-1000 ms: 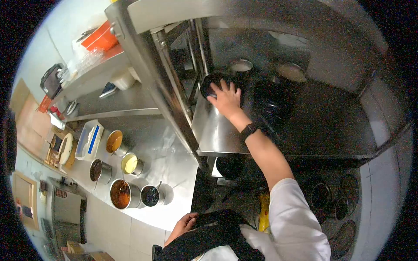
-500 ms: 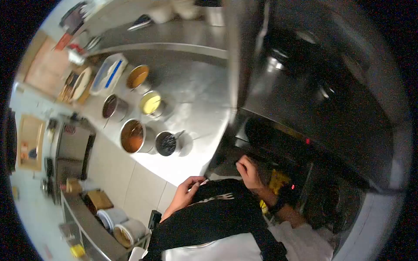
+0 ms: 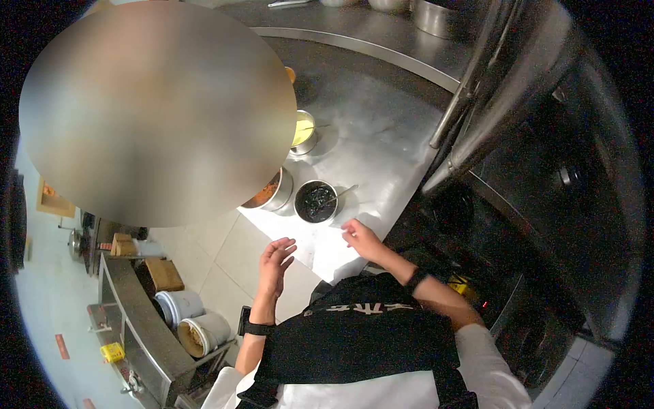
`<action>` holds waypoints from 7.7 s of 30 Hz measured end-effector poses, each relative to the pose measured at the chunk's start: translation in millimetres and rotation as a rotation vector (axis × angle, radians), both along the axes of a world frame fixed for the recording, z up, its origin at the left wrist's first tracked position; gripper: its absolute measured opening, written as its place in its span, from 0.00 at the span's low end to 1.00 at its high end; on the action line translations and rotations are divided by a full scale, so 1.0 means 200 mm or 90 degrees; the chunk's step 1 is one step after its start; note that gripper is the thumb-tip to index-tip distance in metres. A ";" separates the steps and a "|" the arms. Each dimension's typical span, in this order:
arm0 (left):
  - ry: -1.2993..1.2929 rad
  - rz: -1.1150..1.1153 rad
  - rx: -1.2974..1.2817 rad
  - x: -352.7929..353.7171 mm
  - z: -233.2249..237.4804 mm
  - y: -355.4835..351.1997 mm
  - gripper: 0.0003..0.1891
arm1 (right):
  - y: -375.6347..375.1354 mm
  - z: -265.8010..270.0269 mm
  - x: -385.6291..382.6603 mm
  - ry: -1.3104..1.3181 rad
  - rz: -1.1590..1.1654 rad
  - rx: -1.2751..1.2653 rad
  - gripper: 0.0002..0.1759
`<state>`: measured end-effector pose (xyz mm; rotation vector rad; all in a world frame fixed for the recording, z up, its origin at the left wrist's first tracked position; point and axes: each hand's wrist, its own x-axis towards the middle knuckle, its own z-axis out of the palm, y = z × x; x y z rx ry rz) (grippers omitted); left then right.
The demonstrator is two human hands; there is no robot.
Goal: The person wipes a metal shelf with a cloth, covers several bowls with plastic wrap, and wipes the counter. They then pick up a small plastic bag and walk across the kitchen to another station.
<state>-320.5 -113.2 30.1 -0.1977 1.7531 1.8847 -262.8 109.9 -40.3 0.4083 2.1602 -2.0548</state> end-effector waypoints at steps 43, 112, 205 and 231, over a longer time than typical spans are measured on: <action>-0.148 -0.126 0.060 0.24 -0.38 -0.27 0.09 | 0.37 -0.06 -1.46 0.016 -0.164 0.543 0.11; 0.094 -0.449 0.007 0.69 0.21 1.15 0.11 | 2.76 0.97 1.88 0.131 -0.800 0.045 0.13; -0.292 -0.434 0.149 0.46 0.29 1.27 0.09 | 2.24 1.37 1.42 0.373 -0.846 -0.034 0.16; -0.297 -0.345 0.134 0.48 0.28 1.16 0.06 | 2.44 1.23 1.18 0.157 -0.834 0.874 0.21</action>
